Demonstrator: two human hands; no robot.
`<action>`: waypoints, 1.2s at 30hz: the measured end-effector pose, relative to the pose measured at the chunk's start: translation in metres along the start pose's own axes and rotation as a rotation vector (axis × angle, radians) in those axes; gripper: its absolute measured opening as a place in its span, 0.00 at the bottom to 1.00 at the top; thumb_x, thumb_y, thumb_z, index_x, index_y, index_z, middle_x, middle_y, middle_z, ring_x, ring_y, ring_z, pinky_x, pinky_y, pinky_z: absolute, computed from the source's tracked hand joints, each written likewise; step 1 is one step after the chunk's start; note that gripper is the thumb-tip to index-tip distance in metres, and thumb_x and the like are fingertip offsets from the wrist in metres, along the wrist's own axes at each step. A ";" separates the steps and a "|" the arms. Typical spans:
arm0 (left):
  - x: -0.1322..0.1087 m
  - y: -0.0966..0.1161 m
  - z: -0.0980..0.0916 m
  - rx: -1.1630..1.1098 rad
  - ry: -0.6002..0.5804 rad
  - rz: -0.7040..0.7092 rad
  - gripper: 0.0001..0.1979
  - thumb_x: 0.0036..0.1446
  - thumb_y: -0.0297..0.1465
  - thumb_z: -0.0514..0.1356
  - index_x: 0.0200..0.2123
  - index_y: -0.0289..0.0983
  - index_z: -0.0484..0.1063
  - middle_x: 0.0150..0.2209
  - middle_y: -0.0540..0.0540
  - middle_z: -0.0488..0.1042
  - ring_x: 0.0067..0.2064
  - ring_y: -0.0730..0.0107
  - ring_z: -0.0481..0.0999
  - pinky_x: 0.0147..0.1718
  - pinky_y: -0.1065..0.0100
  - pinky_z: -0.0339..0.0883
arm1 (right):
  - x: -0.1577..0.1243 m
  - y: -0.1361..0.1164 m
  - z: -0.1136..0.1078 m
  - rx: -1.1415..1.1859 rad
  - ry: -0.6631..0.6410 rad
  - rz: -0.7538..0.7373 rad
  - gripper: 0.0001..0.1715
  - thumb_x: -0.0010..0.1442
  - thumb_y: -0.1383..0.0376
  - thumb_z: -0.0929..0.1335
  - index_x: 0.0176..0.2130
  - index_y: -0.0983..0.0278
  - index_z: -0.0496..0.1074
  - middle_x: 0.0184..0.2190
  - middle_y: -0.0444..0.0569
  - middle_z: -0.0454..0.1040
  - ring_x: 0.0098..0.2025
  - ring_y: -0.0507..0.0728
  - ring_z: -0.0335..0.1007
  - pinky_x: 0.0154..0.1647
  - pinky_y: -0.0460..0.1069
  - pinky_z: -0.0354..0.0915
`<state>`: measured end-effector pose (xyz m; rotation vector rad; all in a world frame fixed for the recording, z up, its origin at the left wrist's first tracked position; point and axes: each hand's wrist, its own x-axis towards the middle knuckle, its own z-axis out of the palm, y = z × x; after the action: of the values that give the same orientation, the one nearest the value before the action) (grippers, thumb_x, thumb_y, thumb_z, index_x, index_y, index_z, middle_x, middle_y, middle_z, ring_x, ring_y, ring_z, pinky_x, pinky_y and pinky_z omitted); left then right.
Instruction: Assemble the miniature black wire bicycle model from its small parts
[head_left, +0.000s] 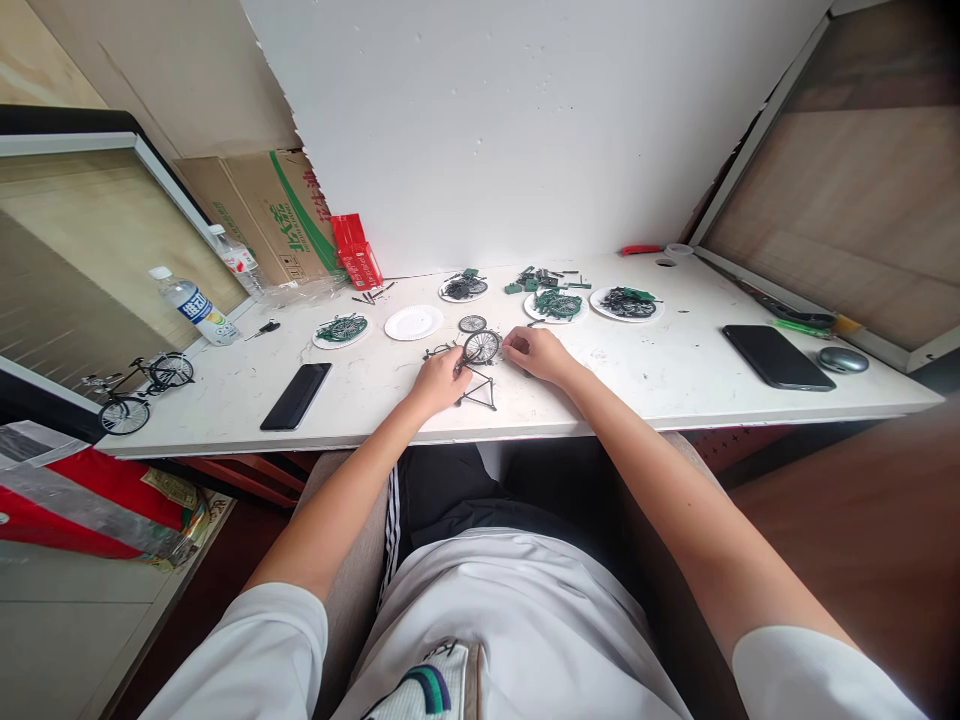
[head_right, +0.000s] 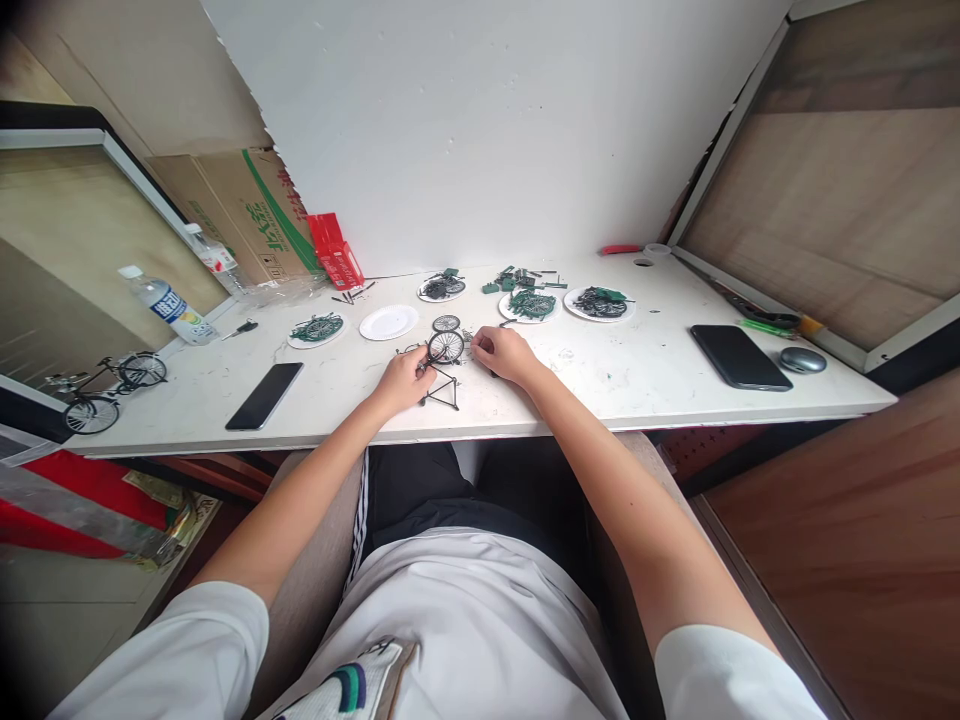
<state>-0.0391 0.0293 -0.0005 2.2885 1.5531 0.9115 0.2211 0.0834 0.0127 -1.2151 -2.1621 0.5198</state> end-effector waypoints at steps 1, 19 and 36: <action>0.000 0.000 0.000 0.005 0.000 0.000 0.11 0.65 0.29 0.60 0.33 0.43 0.59 0.27 0.50 0.67 0.28 0.65 0.63 0.31 0.64 0.53 | 0.000 0.000 0.000 0.001 0.000 0.000 0.08 0.70 0.61 0.71 0.43 0.62 0.80 0.36 0.51 0.85 0.36 0.58 0.75 0.38 0.50 0.62; 0.001 -0.002 0.001 0.040 -0.016 -0.004 0.07 0.65 0.28 0.59 0.34 0.42 0.64 0.29 0.47 0.70 0.29 0.63 0.67 0.32 0.63 0.54 | 0.000 0.000 0.000 0.008 -0.004 0.001 0.11 0.69 0.59 0.70 0.44 0.62 0.80 0.36 0.51 0.85 0.37 0.58 0.75 0.38 0.50 0.63; 0.000 -0.003 0.001 0.026 -0.021 -0.001 0.07 0.66 0.29 0.59 0.34 0.42 0.64 0.29 0.48 0.69 0.29 0.63 0.66 0.32 0.63 0.54 | 0.000 0.000 0.000 0.005 0.000 -0.001 0.08 0.70 0.61 0.71 0.43 0.62 0.80 0.36 0.51 0.85 0.36 0.58 0.75 0.38 0.50 0.62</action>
<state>-0.0406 0.0309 -0.0022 2.3071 1.5659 0.8700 0.2211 0.0833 0.0125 -1.2109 -2.1601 0.5243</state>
